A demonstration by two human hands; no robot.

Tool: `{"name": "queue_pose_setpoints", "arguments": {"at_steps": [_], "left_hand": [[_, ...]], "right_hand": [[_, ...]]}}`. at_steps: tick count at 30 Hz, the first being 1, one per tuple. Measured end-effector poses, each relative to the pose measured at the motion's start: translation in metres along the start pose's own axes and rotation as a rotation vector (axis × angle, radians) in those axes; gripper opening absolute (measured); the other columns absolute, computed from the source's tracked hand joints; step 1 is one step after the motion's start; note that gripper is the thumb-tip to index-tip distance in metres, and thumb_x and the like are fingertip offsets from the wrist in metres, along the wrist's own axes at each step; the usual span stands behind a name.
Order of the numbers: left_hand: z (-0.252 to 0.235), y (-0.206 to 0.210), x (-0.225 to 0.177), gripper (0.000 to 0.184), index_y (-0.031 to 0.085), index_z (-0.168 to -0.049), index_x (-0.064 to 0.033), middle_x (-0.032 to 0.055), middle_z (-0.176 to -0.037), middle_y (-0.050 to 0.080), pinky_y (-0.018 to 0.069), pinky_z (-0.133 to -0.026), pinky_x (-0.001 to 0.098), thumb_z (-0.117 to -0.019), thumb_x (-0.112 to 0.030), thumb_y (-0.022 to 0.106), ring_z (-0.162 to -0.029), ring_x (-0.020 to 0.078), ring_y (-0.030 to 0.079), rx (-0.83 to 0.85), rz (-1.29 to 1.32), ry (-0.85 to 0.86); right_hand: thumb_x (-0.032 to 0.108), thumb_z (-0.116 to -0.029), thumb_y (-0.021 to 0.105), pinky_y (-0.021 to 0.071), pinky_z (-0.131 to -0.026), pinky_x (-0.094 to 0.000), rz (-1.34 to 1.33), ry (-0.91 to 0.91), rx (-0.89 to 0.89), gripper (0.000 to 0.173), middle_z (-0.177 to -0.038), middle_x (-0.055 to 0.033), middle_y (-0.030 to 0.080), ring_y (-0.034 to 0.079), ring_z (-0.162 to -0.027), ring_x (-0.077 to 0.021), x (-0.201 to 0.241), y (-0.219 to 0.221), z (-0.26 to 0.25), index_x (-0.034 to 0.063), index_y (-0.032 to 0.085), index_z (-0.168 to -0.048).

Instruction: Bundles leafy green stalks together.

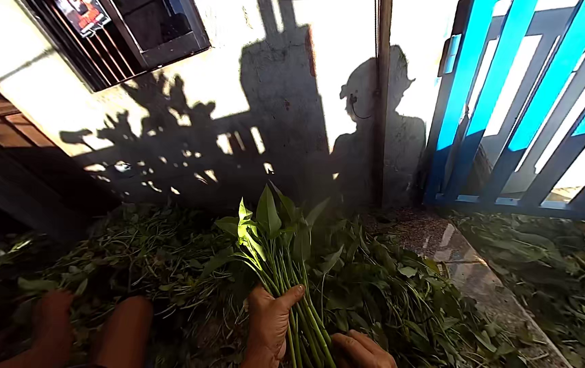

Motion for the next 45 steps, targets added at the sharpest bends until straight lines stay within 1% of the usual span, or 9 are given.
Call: {"name": "queue_pose_setpoints", "arguments": {"at_steps": [9, 14, 20, 25, 32, 35, 39, 43, 45], "left_hand": [[0.007, 0.005, -0.01, 0.051, 0.06, -0.11, 0.0119, 0.0234, -0.092, 0.073, 0.0658, -0.072, 0.0433, -0.066, 0.014, 0.085, -0.08, 0.0315, 0.075, 0.102, -0.026, 0.0], [0.011, 0.013, -0.009, 0.049, 0.059, -0.113, 0.0121, 0.0238, -0.095, 0.074, 0.0648, -0.081, 0.0448, -0.0697, 0.014, 0.083, -0.087, 0.0336, 0.075, 0.295, -0.063, 0.086], [0.011, 0.016, -0.012, 0.042, 0.06, -0.112, 0.0118, 0.0238, -0.095, 0.074, 0.0642, -0.082, 0.0444, -0.0754, 0.012, 0.08, -0.087, 0.0337, 0.075, 0.34, -0.064, 0.142], [0.009, 0.018, -0.006, 0.042, 0.058, -0.113, 0.0137, 0.0253, -0.094, 0.073, 0.0649, -0.08, 0.0432, -0.0753, 0.015, 0.078, -0.086, 0.0336, 0.075, 0.225, 0.009, 0.188], [0.005, 0.008, -0.01, 0.038, 0.061, -0.11, 0.0141, 0.0256, -0.091, 0.072, 0.0656, -0.073, 0.043, -0.0764, 0.015, 0.078, -0.08, 0.0322, 0.074, 0.005, 0.105, 0.206], [-0.014, -0.021, -0.037, 0.03, 0.065, -0.106, 0.0112, 0.0238, -0.089, 0.072, 0.0649, -0.07, 0.0422, -0.0792, 0.011, 0.078, -0.077, 0.0302, 0.073, -0.094, 0.087, 0.323], [-0.013, -0.037, -0.051, 0.035, 0.063, -0.109, 0.0096, 0.022, -0.091, 0.073, 0.0656, -0.07, 0.0418, -0.0766, 0.012, 0.077, -0.078, 0.0302, 0.074, -0.097, 0.011, 0.382], [-0.005, -0.028, -0.044, 0.036, 0.065, -0.106, 0.0102, 0.0232, -0.09, 0.073, 0.0657, -0.071, 0.0428, -0.0737, 0.012, 0.081, -0.079, 0.0317, 0.075, -0.066, -0.009, 0.33], [-0.004, -0.021, -0.04, 0.037, 0.064, -0.107, 0.0112, 0.0255, -0.091, 0.072, 0.0656, -0.072, 0.045, -0.0738, 0.013, 0.08, -0.079, 0.034, 0.074, -0.025, 0.014, 0.311]], "right_hand": [[0.02, -0.0962, 0.059, 0.0565, -0.083, -0.0539, -0.022, 0.139, 0.146, 0.029, -0.098, -0.0117, 0.071, 0.071, -0.092, -0.0269, -0.005, -0.017, -0.011, 0.0026, 0.061, -0.12], [0.039, -0.1043, 0.056, 0.0585, -0.077, -0.036, -0.742, 0.493, 0.258, 0.04, -0.093, -0.0064, 0.07, 0.068, -0.082, -0.015, 0.004, -0.005, -0.031, 0.0034, 0.065, -0.121], [0.017, -0.1005, 0.062, 0.0597, -0.076, -0.0389, -1.407, 0.803, 0.077, 0.019, -0.092, -0.0109, 0.07, 0.067, -0.08, -0.018, 0.003, 0.012, -0.029, 0.0019, 0.067, -0.111], [0.005, -0.0982, 0.064, 0.0593, -0.07, -0.0334, -1.04, 0.559, -0.319, 0.012, -0.083, -0.0091, 0.071, 0.067, -0.072, -0.0148, 0.016, 0.004, -0.017, -0.0032, 0.072, -0.103], [0.008, -0.0965, 0.066, 0.0592, -0.091, -0.0362, -0.045, 0.054, -0.408, 0.016, -0.104, -0.0108, 0.075, 0.071, -0.101, -0.019, 0.015, -0.022, 0.004, 0.0034, 0.079, -0.105], [0.021, -0.0991, 0.06, 0.0561, -0.087, -0.048, 0.297, 0.202, -0.117, 0.022, -0.097, -0.0132, 0.072, 0.069, -0.097, -0.0301, -0.018, -0.033, 0.028, 0.0068, 0.078, -0.099], [0.025, -0.1004, 0.054, 0.0455, -0.1, -0.068, 0.526, 0.615, 0.376, 0.042, -0.128, -0.0346, 0.061, 0.052, -0.127, -0.0555, -0.047, -0.059, 0.032, -0.0072, 0.066, -0.125], [0.033, -0.1015, 0.057, 0.0548, -0.092, -0.0491, 0.482, 0.247, -0.075, 0.035, -0.112, -0.0138, 0.071, 0.065, -0.113, -0.0345, -0.003, -0.078, 0.0, 0.0059, 0.073, -0.088], [0.046, -0.0999, 0.062, 0.0548, -0.091, -0.0476, 0.332, 0.142, -0.071, 0.038, -0.115, -0.0102, 0.071, 0.065, -0.111, -0.0289, 0.016, -0.066, -0.011, 0.0101, 0.073, -0.105]]}}
Point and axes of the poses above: each hand's wrist, its own z-axis away from the middle knuckle, its own y-axis out of the palm, x = y × z, the point moved 4 cm from there along -z, towards the middle knuckle
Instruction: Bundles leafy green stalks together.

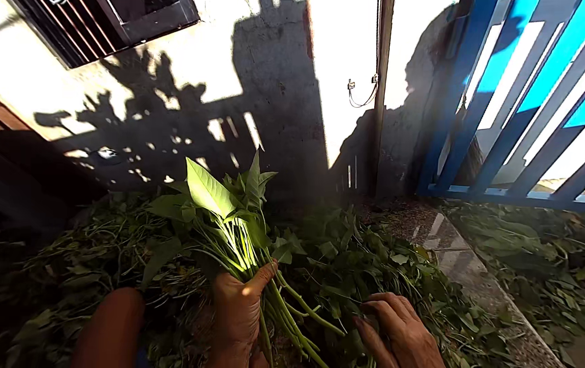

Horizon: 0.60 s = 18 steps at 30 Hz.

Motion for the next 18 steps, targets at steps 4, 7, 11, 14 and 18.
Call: {"name": "queue_pose_setpoints", "arguments": {"at_steps": [4, 7, 11, 14, 18], "left_hand": [[-0.001, 0.002, 0.001, 0.038, 0.064, -0.107, 0.0108, 0.0239, -0.091, 0.072, 0.0653, -0.072, 0.0421, -0.0732, 0.014, 0.08, -0.08, 0.0307, 0.074, -0.029, 0.009, 0.004], [-0.005, -0.007, -0.003, 0.032, 0.065, -0.107, 0.0101, 0.0243, -0.089, 0.072, 0.0655, -0.069, 0.0431, -0.0774, 0.012, 0.078, -0.076, 0.0319, 0.074, -0.053, 0.02, 0.002], [-0.007, -0.014, -0.01, 0.03, 0.064, -0.108, 0.0099, 0.024, -0.091, 0.072, 0.0652, -0.069, 0.0427, -0.0803, 0.012, 0.075, -0.076, 0.0309, 0.074, -0.08, 0.054, -0.033], [-0.006, -0.013, -0.01, 0.028, 0.065, -0.107, 0.0103, 0.0244, -0.091, 0.073, 0.0654, -0.07, 0.0432, -0.0803, 0.012, 0.074, -0.076, 0.0317, 0.074, -0.056, 0.054, -0.021], [-0.005, -0.01, -0.009, 0.029, 0.066, -0.107, 0.0088, 0.0244, -0.092, 0.072, 0.0655, -0.07, 0.0448, -0.0802, 0.011, 0.076, -0.077, 0.0328, 0.074, -0.035, 0.047, -0.022]], "right_hand": [[0.045, -0.0929, 0.072, 0.0549, -0.095, -0.0529, -0.016, -0.106, 0.228, 0.052, -0.123, -0.0155, 0.068, 0.065, -0.114, -0.0346, 0.015, 0.037, 0.006, 0.0085, 0.066, -0.13], [0.022, -0.1019, 0.059, 0.0592, -0.085, -0.042, -0.062, -0.162, 0.17, 0.021, -0.103, -0.0099, 0.073, 0.071, -0.098, -0.0257, 0.005, 0.053, 0.017, 0.01, 0.074, -0.11], [0.022, -0.1025, 0.06, 0.0614, -0.086, -0.0381, -0.38, -0.087, 0.124, 0.023, -0.119, -0.0145, 0.066, 0.069, -0.103, -0.0218, -0.007, 0.063, 0.018, 0.0038, 0.068, -0.113], [0.023, -0.1015, 0.051, 0.0542, -0.098, -0.044, -0.426, -0.122, 0.116, 0.03, -0.126, -0.0152, 0.066, 0.063, -0.119, -0.0261, -0.004, 0.062, 0.016, 0.0048, 0.069, -0.117], [0.036, -0.0997, 0.048, 0.0509, -0.102, -0.0499, -0.538, -0.061, 0.389, 0.049, -0.127, -0.0123, 0.068, 0.063, -0.12, -0.0237, 0.007, 0.051, 0.014, 0.0065, 0.06, -0.137]]}}
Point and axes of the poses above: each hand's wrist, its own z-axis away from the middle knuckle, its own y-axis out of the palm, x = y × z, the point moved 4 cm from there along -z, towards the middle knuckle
